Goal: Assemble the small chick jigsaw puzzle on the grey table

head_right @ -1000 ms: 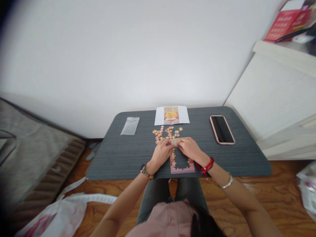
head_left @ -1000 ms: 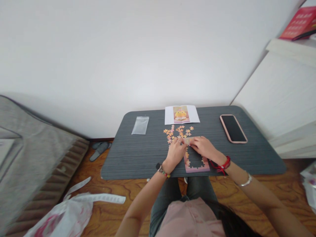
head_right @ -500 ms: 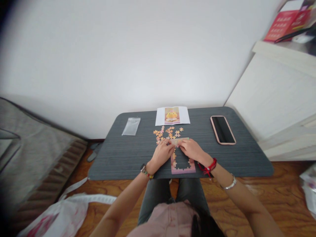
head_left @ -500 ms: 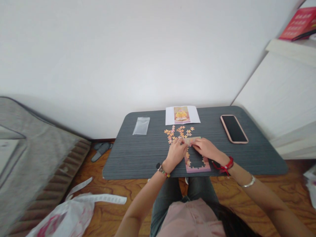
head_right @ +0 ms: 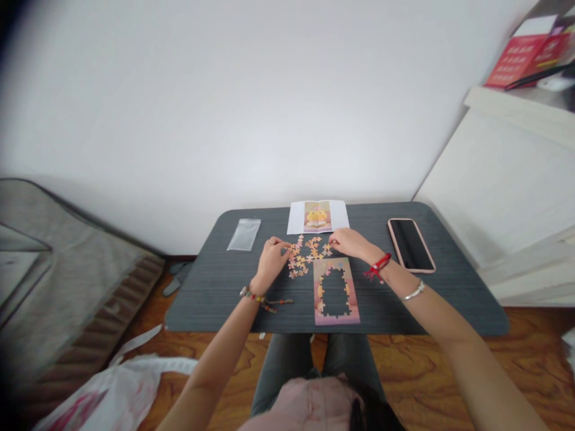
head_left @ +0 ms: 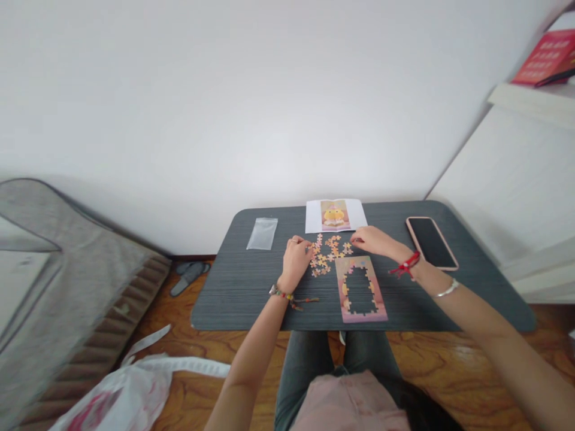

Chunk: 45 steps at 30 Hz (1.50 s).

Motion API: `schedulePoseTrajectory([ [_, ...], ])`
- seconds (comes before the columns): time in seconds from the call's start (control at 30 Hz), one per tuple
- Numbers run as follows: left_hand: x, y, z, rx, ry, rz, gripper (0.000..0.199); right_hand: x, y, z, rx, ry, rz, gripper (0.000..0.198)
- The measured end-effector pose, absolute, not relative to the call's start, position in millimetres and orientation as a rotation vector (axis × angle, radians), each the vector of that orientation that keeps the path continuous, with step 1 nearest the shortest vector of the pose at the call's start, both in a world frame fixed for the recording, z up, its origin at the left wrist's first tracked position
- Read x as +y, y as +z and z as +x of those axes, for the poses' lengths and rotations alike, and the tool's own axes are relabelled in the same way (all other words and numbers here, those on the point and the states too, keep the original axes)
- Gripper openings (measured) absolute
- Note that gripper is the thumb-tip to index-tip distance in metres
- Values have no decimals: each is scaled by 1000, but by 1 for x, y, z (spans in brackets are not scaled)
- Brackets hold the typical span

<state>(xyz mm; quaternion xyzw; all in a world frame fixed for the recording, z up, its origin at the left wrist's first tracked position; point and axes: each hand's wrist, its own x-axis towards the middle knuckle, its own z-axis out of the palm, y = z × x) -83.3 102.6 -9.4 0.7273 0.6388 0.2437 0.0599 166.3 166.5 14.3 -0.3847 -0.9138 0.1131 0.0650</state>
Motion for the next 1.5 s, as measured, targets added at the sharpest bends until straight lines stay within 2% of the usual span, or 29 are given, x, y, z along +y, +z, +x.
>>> schedulePoseTrajectory([
  [0.27, 124, -6, -56, 2155, 335, 2154, 21, 196, 16, 110, -2991, 322, -1007, 23],
  [0.67, 127, -4, -50, 2103, 304, 2229, 19, 188, 11, 130, -2830, 484, -1024, 18],
  [0.8, 121, 0, -49, 1969, 478, 2341, 13, 184, 11, 143, -2638, 773, -1146, 18],
  [0.93, 110, 8, -43, 1788, 638, 2483, 9, 177, 8, 145, -2367, 1110, -1194, 30],
  [1.13, 99, 15, -37, 1638, 695, 2623, 9, 167, 4, 135, -2185, 1407, -1119, 39],
  [1.23, 100, 12, -41, 1620, 705, 2609, 9, 166, 4, 131, -2212, 1367, -1117, 37],
  [1.4, 90, 3, -55, 1808, 771, 2422, 12, 154, 6, 132, -2471, 947, -1108, 17],
  [1.5, 74, -2, -59, 1696, 725, 2395, 14, 133, 4, 135, -2642, 775, -990, 14],
])
